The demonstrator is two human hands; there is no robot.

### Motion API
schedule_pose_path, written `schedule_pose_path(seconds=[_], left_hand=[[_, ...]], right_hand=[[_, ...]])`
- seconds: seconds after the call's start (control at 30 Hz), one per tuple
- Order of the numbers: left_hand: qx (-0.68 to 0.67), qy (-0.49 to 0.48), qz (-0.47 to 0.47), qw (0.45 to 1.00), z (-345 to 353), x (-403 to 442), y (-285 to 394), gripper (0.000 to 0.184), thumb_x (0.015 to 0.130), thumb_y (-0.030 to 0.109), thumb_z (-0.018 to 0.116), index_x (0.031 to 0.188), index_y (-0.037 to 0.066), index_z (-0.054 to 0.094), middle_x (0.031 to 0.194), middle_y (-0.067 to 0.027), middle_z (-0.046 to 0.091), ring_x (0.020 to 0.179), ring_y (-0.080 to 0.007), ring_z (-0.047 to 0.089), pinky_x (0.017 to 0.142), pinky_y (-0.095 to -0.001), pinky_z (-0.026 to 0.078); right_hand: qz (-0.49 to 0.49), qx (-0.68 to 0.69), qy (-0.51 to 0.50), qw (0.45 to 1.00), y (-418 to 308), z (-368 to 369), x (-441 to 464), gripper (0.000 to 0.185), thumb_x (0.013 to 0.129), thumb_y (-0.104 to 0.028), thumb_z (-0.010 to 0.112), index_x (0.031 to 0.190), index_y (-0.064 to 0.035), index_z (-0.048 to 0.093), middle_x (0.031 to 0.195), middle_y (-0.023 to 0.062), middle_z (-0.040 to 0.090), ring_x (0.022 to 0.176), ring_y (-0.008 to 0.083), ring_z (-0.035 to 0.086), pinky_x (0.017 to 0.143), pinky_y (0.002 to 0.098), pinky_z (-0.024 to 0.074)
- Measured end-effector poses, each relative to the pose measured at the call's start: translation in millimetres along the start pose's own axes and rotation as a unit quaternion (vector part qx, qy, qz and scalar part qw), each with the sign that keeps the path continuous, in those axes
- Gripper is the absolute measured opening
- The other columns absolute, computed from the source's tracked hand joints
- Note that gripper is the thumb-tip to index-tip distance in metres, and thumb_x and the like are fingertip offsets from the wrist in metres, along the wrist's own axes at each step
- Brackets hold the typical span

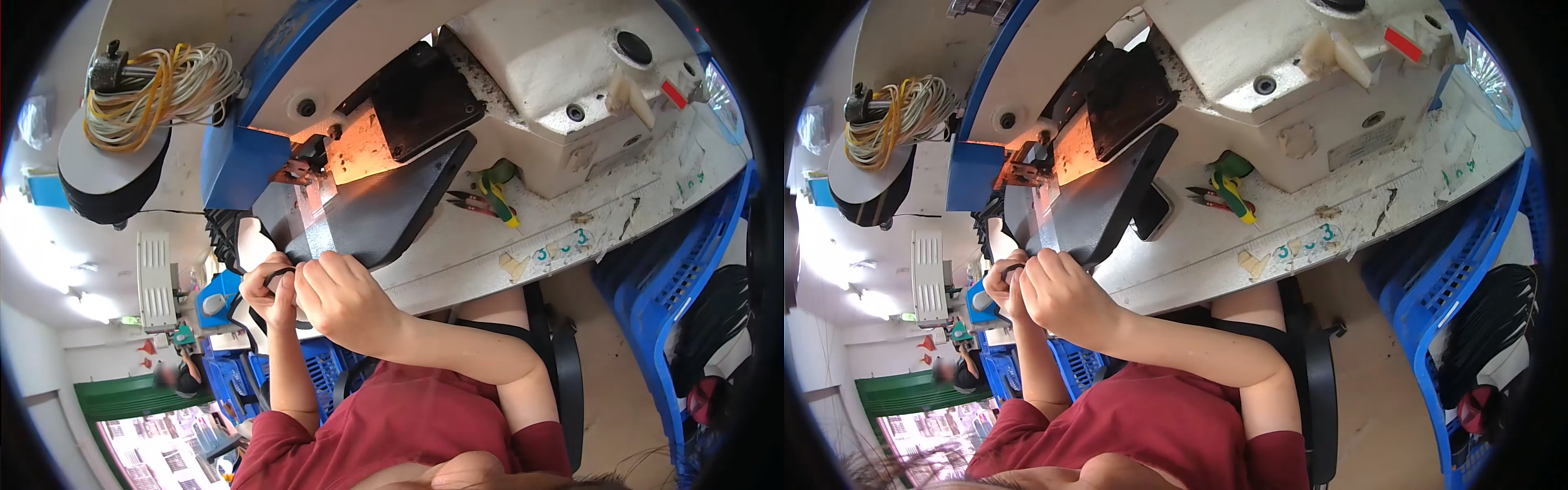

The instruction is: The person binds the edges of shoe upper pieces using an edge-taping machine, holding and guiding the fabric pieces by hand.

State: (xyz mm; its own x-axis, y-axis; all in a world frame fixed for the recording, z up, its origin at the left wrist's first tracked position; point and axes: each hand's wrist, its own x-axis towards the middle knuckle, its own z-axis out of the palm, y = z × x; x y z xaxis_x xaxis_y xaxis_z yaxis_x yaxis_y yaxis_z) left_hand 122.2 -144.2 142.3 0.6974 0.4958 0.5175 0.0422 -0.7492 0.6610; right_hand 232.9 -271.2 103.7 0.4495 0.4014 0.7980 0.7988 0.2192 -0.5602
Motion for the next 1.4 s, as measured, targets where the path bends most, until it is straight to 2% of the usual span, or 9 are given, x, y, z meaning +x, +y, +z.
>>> schedule_pose_path(seconds=[0.3,0.63,0.83,0.97,1.0,1.1,1.17,1.27,1.4], left_hand=[[0.065,0.021,-0.025,0.997,1,0,3,0.019,0.069,0.010,0.068,0.070,-0.007,0.061,0.067,-0.0143,0.061,0.060,-0.0182,0.057,0.062,-0.0271,0.046],[-0.056,-0.062,-0.073,0.994,0,9,13,0.028,0.075,0.018,0.072,0.072,-0.007,0.061,0.061,-0.0075,0.054,0.055,-0.0126,0.047,0.051,-0.0264,0.033],[-0.077,-0.063,-0.103,0.990,-3,11,14,0.018,0.080,0.013,0.071,0.078,-0.005,0.067,0.067,-0.0075,0.064,0.060,-0.0103,0.056,0.056,-0.0240,0.042],[-0.065,-0.109,-0.133,0.983,-3,12,12,0.017,0.079,0.012,0.072,0.084,-0.004,0.070,0.069,-0.0093,0.067,0.062,-0.0119,0.059,0.057,-0.0255,0.044],[-0.054,-0.109,-0.109,0.986,-1,14,12,0.016,0.079,0.011,0.071,0.084,-0.004,0.070,0.070,-0.0105,0.067,0.062,-0.0135,0.060,0.057,-0.0260,0.045],[-0.046,-0.104,-0.067,0.991,3,14,17,0.014,0.078,0.010,0.071,0.084,-0.002,0.071,0.068,-0.0125,0.066,0.060,-0.0178,0.062,0.056,-0.0277,0.045],[-0.041,-0.103,-0.035,0.993,6,16,16,0.012,0.078,0.010,0.071,0.084,-0.001,0.071,0.067,-0.0128,0.066,0.058,-0.0200,0.061,0.055,-0.0290,0.045],[-0.031,-0.093,0.022,0.995,9,16,11,0.010,0.077,0.009,0.072,0.083,0.002,0.071,0.064,-0.0120,0.065,0.053,-0.0233,0.058,0.052,-0.0322,0.043],[-0.055,-0.091,0.046,0.993,8,16,6,0.010,0.077,0.009,0.072,0.084,0.002,0.071,0.064,-0.0116,0.064,0.053,-0.0239,0.058,0.052,-0.0326,0.043]], right_hand=[[0.031,-0.037,-0.022,0.999,-6,4,8,0.008,0.068,-0.010,0.061,0.072,-0.0055,0.054,0.070,0.0051,0.047,0.070,0.0188,0.049,0.063,0.0308,0.0436],[0.085,0.050,-0.015,0.995,-9,-8,20,0.012,0.071,-0.004,0.063,0.071,-0.0055,0.051,0.069,0.0085,0.048,0.068,0.0257,0.051,0.063,0.0367,0.0448],[0.077,0.063,-0.057,0.993,-6,-12,23,0.006,0.077,-0.003,0.063,0.076,-0.0030,0.057,0.072,0.0098,0.052,0.070,0.0276,0.054,0.064,0.0390,0.0462],[0.060,0.039,-0.080,0.994,-5,-20,24,0.008,0.077,-0.005,0.065,0.082,0.0007,0.062,0.075,0.0106,0.055,0.073,0.0267,0.057,0.066,0.0371,0.0485],[0.059,0.028,-0.087,0.994,-6,-20,25,0.012,0.077,-0.005,0.066,0.087,0.0020,0.065,0.075,0.0101,0.056,0.070,0.0266,0.057,0.064,0.0370,0.0487],[0.044,-0.017,-0.087,0.995,-9,-16,25,0.011,0.077,-0.005,0.066,0.085,0.0022,0.065,0.072,0.0092,0.055,0.068,0.0265,0.057,0.062,0.0371,0.0483],[0.045,-0.050,-0.082,0.994,-11,-13,25,0.007,0.075,-0.004,0.066,0.076,-0.0001,0.060,0.070,0.0095,0.053,0.066,0.0272,0.055,0.061,0.0382,0.0472],[0.048,-0.072,-0.058,0.995,-13,-8,24,0.014,0.073,-0.001,0.064,0.068,-0.0030,0.051,0.069,0.0102,0.051,0.066,0.0287,0.054,0.060,0.0394,0.0460],[0.096,-0.076,-0.043,0.991,-20,-3,25,0.012,0.072,0.001,0.065,0.069,-0.0024,0.053,0.068,0.0101,0.052,0.065,0.0287,0.054,0.059,0.0394,0.0455]])
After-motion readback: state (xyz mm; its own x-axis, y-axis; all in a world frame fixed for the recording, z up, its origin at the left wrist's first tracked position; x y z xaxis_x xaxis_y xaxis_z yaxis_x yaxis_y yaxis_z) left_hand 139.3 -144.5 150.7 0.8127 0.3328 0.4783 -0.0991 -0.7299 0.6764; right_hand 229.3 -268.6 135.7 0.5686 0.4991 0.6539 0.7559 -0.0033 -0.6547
